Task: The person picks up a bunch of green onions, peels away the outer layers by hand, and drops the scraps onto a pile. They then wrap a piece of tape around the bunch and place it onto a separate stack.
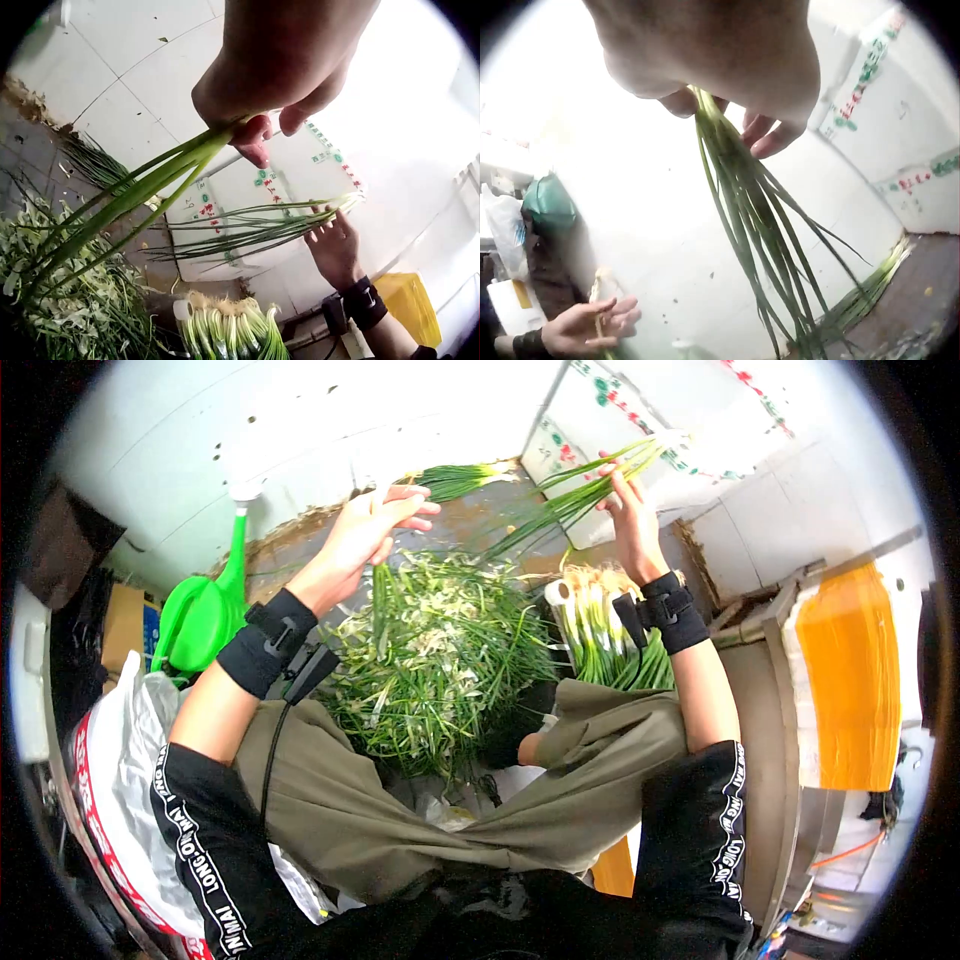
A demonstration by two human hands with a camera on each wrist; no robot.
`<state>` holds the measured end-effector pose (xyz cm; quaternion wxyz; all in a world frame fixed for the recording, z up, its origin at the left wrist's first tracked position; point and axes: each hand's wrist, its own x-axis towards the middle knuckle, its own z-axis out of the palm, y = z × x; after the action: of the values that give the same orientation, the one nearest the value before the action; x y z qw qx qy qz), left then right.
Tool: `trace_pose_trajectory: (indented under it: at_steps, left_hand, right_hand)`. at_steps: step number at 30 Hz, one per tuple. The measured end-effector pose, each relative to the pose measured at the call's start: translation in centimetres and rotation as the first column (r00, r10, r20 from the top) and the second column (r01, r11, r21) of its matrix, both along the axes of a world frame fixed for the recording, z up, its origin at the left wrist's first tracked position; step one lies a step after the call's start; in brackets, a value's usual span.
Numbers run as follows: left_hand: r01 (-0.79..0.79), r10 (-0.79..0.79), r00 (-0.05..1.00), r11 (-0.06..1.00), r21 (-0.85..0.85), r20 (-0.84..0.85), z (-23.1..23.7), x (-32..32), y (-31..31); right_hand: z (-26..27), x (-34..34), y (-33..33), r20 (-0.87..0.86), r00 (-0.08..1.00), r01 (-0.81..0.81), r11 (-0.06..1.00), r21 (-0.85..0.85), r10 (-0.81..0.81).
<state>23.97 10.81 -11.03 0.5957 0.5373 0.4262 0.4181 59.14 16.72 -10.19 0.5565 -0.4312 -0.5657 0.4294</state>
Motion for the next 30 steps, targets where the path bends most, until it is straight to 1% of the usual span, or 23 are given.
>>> trace_pose_trajectory:
  at_steps: [2,3,4,6,7,10,11,12,14,15,16,18,19,20,21,22,24,25,26,27,28,29,30]
  left_hand:
    - [0.001,-0.001,1.000,1.000,-0.012,-0.030,0.0,0.7,0.0]
    - [0.009,-0.010,0.998,1.000,-0.015,-0.057,-0.1,1.1,0.0]
    - [0.031,-0.032,0.998,0.999,-0.014,-0.049,0.1,1.5,-0.2]
    - [0.029,-0.032,0.997,0.999,-0.042,-0.072,0.5,2.2,-0.5]
    - [0.013,-0.015,0.999,0.999,-0.046,-0.051,0.4,2.8,-0.6]
    - [0.029,-0.035,0.996,0.997,-0.073,-0.080,0.1,4.2,-0.5]
    - [0.039,-0.048,0.994,0.995,-0.087,-0.100,0.2,4.5,-0.5]
    - [0.054,-0.062,0.993,0.995,-0.088,-0.096,0.0,5.0,-0.3]
    - [0.078,-0.102,0.979,0.987,-0.142,-0.174,-0.2,5.7,0.0]
    - [0.087,-0.112,0.983,0.982,-0.169,-0.147,0.1,6.2,0.0]
    - [0.093,-0.119,0.982,0.981,-0.169,-0.147,-0.2,6.6,0.2]
    - [0.128,-0.132,0.991,0.983,-0.130,-0.019,-0.8,7.3,0.5]
    - [0.135,-0.139,0.990,0.982,-0.131,-0.018,-0.8,7.7,0.8]
    - [0.158,-0.149,0.986,0.978,-0.136,0.071,-0.6,8.1,1.1]
    - [0.179,-0.157,0.975,0.974,-0.139,0.157,-0.5,8.5,1.4]
    - [0.182,-0.161,0.975,0.973,-0.138,0.153,-0.5,9.0,1.7]
    - [0.221,-0.184,0.956,0.963,-0.152,0.228,-0.4,10.1,2.0]
    - [0.237,-0.199,0.949,0.962,-0.137,0.243,-1.0,10.2,2.4]
    - [0.234,-0.196,0.951,0.962,-0.143,0.239,-1.4,10.4,2.6]
    - [0.233,-0.194,0.952,0.961,-0.146,0.237,-1.2,11.1,2.4]
    - [0.228,-0.188,0.954,0.962,-0.153,0.234,-1.2,11.4,2.2]
    - [0.293,-0.241,0.928,0.944,-0.152,0.285,-1.7,11.3,2.6]
    - [0.323,-0.260,0.914,0.931,-0.171,0.313,-1.7,11.4,2.8]
  right_hand:
    - [1.5,3.3,-0.5,0.000,1.000,0.004,0.999,0.037,-0.004]
    - [1.9,4.9,-0.9,0.009,0.999,0.045,0.998,0.036,-0.045]
    - [3.0,5.8,-1.7,-0.053,0.995,0.089,0.996,0.004,-0.088]
    - [2.5,9.6,-1.8,-0.090,0.967,0.239,0.971,-0.003,-0.238]
    - [2.6,11.2,-2.3,-0.152,0.952,0.268,0.964,-0.003,-0.265]
    - [2.2,16.1,-3.9,-0.153,0.923,0.352,0.935,-0.041,-0.354]
    - [2.1,17.3,-4.7,-0.097,0.901,0.421,0.906,-0.048,-0.424]
    - [1.7,19.0,-5.2,-0.093,0.895,0.434,0.900,-0.047,-0.437]
    - [-0.5,23.3,-6.0,0.058,0.885,0.465,0.867,-0.178,-0.463]
    - [-1.7,24.3,-6.5,0.038,0.877,0.472,0.842,-0.263,-0.479]
    - [-2.9,25.8,-7.0,0.137,0.882,0.470,0.827,-0.308,-0.450]
    - [-5.1,27.9,-8.4,0.202,0.889,0.457,0.782,-0.424,-0.411]
    - [-5.9,28.3,-8.8,0.271,0.888,0.459,0.755,-0.469,-0.372]
    - [-6.5,28.8,-9.4,0.335,0.884,0.462,0.724,-0.512,-0.327]
    - [-7.0,27.9,-10.1,0.380,0.867,0.488,0.702,-0.519,-0.321]
    - [-9.4,29.3,-9.9,0.461,0.835,0.525,0.683,-0.508,-0.300]
    - [-12.9,31.9,-9.4,0.621,0.765,0.559,0.652,-0.512,-0.168]
    - [-14.2,32.3,-9.6,0.723,0.674,0.596,0.692,-0.408,-0.153]
    - [-15.1,32.8,-9.6,0.721,0.677,0.593,0.691,-0.415,-0.148]
    - [-16.1,33.8,-9.6,0.863,0.494,0.621,0.738,-0.264,-0.107]
    - [-16.6,34.1,-9.5,0.956,0.283,0.605,0.788,-0.113,-0.079]
    - [-16.8,34.3,-9.5,0.980,0.186,0.589,0.807,-0.052,-0.072]
    - [-17.0,34.4,-9.7,0.980,0.174,0.593,0.805,-0.023,-0.100]
